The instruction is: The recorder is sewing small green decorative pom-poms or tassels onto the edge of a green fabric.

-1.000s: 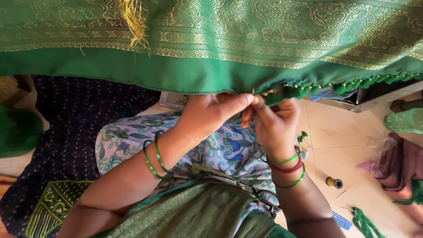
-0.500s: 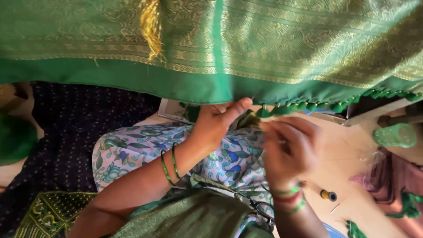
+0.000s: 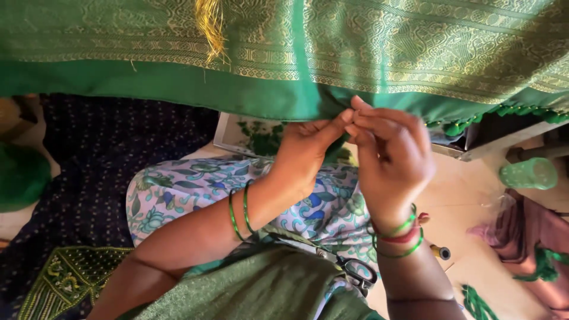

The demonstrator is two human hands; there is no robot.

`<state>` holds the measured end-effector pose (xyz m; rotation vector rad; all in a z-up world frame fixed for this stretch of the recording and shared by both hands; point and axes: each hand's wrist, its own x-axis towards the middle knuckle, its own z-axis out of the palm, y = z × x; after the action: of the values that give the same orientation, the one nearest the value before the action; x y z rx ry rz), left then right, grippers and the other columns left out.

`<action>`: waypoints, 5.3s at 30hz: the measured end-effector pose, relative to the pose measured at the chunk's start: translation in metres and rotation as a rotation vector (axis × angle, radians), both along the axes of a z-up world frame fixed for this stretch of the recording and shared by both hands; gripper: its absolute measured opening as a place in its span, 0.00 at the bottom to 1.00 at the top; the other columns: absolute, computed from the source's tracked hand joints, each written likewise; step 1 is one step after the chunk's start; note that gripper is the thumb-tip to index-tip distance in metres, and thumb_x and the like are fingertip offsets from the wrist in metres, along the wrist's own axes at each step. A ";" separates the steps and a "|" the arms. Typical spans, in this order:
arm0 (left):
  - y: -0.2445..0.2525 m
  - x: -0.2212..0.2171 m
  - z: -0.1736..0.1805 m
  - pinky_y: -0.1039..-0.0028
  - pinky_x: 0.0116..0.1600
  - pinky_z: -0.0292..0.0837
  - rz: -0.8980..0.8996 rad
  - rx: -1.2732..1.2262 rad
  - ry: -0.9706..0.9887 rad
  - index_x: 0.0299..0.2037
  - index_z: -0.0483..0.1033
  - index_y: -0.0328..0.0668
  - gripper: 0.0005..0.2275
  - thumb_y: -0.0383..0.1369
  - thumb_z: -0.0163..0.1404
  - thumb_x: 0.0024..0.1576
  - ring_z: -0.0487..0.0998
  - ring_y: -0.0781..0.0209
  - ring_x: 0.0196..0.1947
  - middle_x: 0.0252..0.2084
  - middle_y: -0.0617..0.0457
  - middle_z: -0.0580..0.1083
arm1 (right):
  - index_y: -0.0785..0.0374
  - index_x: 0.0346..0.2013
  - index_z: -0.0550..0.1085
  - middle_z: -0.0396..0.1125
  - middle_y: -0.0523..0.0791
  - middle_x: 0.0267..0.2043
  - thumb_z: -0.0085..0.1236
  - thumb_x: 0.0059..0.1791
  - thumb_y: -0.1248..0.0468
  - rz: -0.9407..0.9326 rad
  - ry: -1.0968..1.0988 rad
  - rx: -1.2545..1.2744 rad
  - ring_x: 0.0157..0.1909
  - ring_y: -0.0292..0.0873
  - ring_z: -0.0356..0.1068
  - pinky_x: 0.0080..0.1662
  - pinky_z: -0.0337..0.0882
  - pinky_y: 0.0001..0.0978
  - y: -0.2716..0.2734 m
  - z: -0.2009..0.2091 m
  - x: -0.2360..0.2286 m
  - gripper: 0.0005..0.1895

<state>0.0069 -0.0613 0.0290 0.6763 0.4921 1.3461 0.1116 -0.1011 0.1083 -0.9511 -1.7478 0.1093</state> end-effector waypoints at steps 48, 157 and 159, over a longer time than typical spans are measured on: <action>0.007 -0.008 0.011 0.71 0.45 0.77 0.060 0.083 -0.074 0.47 0.77 0.33 0.09 0.29 0.56 0.61 0.84 0.61 0.42 0.42 0.52 0.81 | 0.68 0.47 0.63 0.72 0.54 0.43 0.55 0.63 0.75 0.455 0.925 -0.228 0.52 0.54 0.78 0.60 0.79 0.44 0.041 -0.012 0.044 0.08; 0.053 -0.043 0.009 0.72 0.44 0.73 -0.076 -0.023 0.678 0.38 0.80 0.45 0.11 0.39 0.62 0.49 0.77 0.66 0.38 0.38 0.59 0.79 | 0.64 0.51 0.72 0.68 0.42 0.49 0.58 0.53 0.78 -0.593 0.557 -0.262 0.48 0.36 0.66 0.49 0.69 0.26 -0.085 -0.358 0.330 0.14; 0.057 -0.045 0.011 0.72 0.45 0.72 -0.125 -0.017 0.702 0.37 0.82 0.45 0.11 0.41 0.61 0.49 0.77 0.66 0.39 0.38 0.59 0.80 | 0.65 0.55 0.73 0.70 0.46 0.51 0.56 0.56 0.78 -0.508 0.177 -0.191 0.50 0.41 0.69 0.51 0.70 0.27 -0.036 -0.199 0.235 0.14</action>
<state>-0.0381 -0.0041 0.0396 1.1494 0.9991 0.9598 0.3467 -0.1371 -0.0905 -1.4524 -1.3069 0.0291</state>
